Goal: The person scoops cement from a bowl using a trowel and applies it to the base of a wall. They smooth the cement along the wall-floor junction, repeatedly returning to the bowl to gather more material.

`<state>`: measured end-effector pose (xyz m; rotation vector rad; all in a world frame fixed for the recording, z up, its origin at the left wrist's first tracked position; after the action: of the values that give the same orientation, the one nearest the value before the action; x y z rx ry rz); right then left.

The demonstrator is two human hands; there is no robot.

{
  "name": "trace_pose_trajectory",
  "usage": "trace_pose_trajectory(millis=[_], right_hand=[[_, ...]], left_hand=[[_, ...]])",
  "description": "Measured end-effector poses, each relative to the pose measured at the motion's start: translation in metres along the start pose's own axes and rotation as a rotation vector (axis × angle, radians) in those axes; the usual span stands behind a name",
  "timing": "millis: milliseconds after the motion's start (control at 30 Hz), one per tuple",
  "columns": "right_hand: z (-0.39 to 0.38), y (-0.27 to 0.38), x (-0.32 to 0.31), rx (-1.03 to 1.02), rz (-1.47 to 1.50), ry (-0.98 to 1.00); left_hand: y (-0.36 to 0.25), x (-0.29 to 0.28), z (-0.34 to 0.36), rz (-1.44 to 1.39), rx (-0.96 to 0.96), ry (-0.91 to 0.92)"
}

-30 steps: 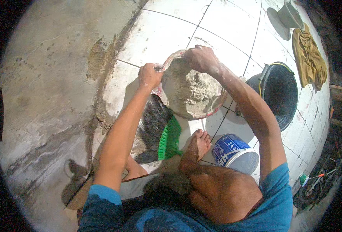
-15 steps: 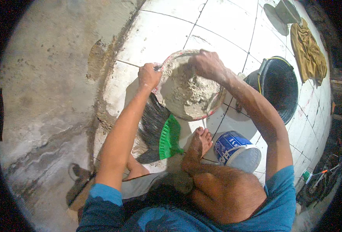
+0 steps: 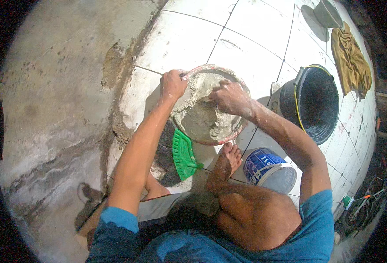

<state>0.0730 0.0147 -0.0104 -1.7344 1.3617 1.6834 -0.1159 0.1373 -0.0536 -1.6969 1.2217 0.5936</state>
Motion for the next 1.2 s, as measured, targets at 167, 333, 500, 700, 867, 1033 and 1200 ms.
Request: trace_pose_trajectory(millis=[167, 333, 500, 700, 867, 1033, 1200], right_hand=[[-0.014, 0.011, 0.009, 0.090, -0.005, 0.034], [-0.030, 0.004, 0.018, 0.188, -0.035, -0.024], [-0.051, 0.003, 0.020, 0.264, -0.015, -0.047], [-0.056, -0.016, 0.010, 0.458, 0.076, -0.040], [-0.044, -0.026, 0.001, 0.561, 0.115, -0.102], [-0.049, -0.030, 0.005, 0.642, 0.149, -0.077], [-0.053, -0.041, -0.014, 0.607, 0.110, -0.207]], left_hand=[[-0.003, 0.003, 0.010, -0.044, 0.203, -0.040], [-0.022, 0.021, 0.028, -0.071, 0.242, -0.039], [0.011, -0.003, -0.022, -0.098, 0.100, -0.138], [0.036, -0.003, -0.029, -0.348, -0.088, 0.113], [0.018, 0.003, 0.001, -0.313, 0.163, -0.407], [-0.018, -0.033, -0.020, -0.183, 0.051, 0.052], [0.026, -0.028, -0.091, -0.714, -0.136, 0.078]])
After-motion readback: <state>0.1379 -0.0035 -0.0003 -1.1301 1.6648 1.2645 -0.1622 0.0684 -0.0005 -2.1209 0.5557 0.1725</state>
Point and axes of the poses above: each hand's wrist, its own z-axis towards the middle knuckle, its own x-axis out of the palm, y = z × x, the point moved 2 cm from there along z, towards the middle knuckle, and after that the axes turned 9 degrees about -x, right-handed, at the moved point
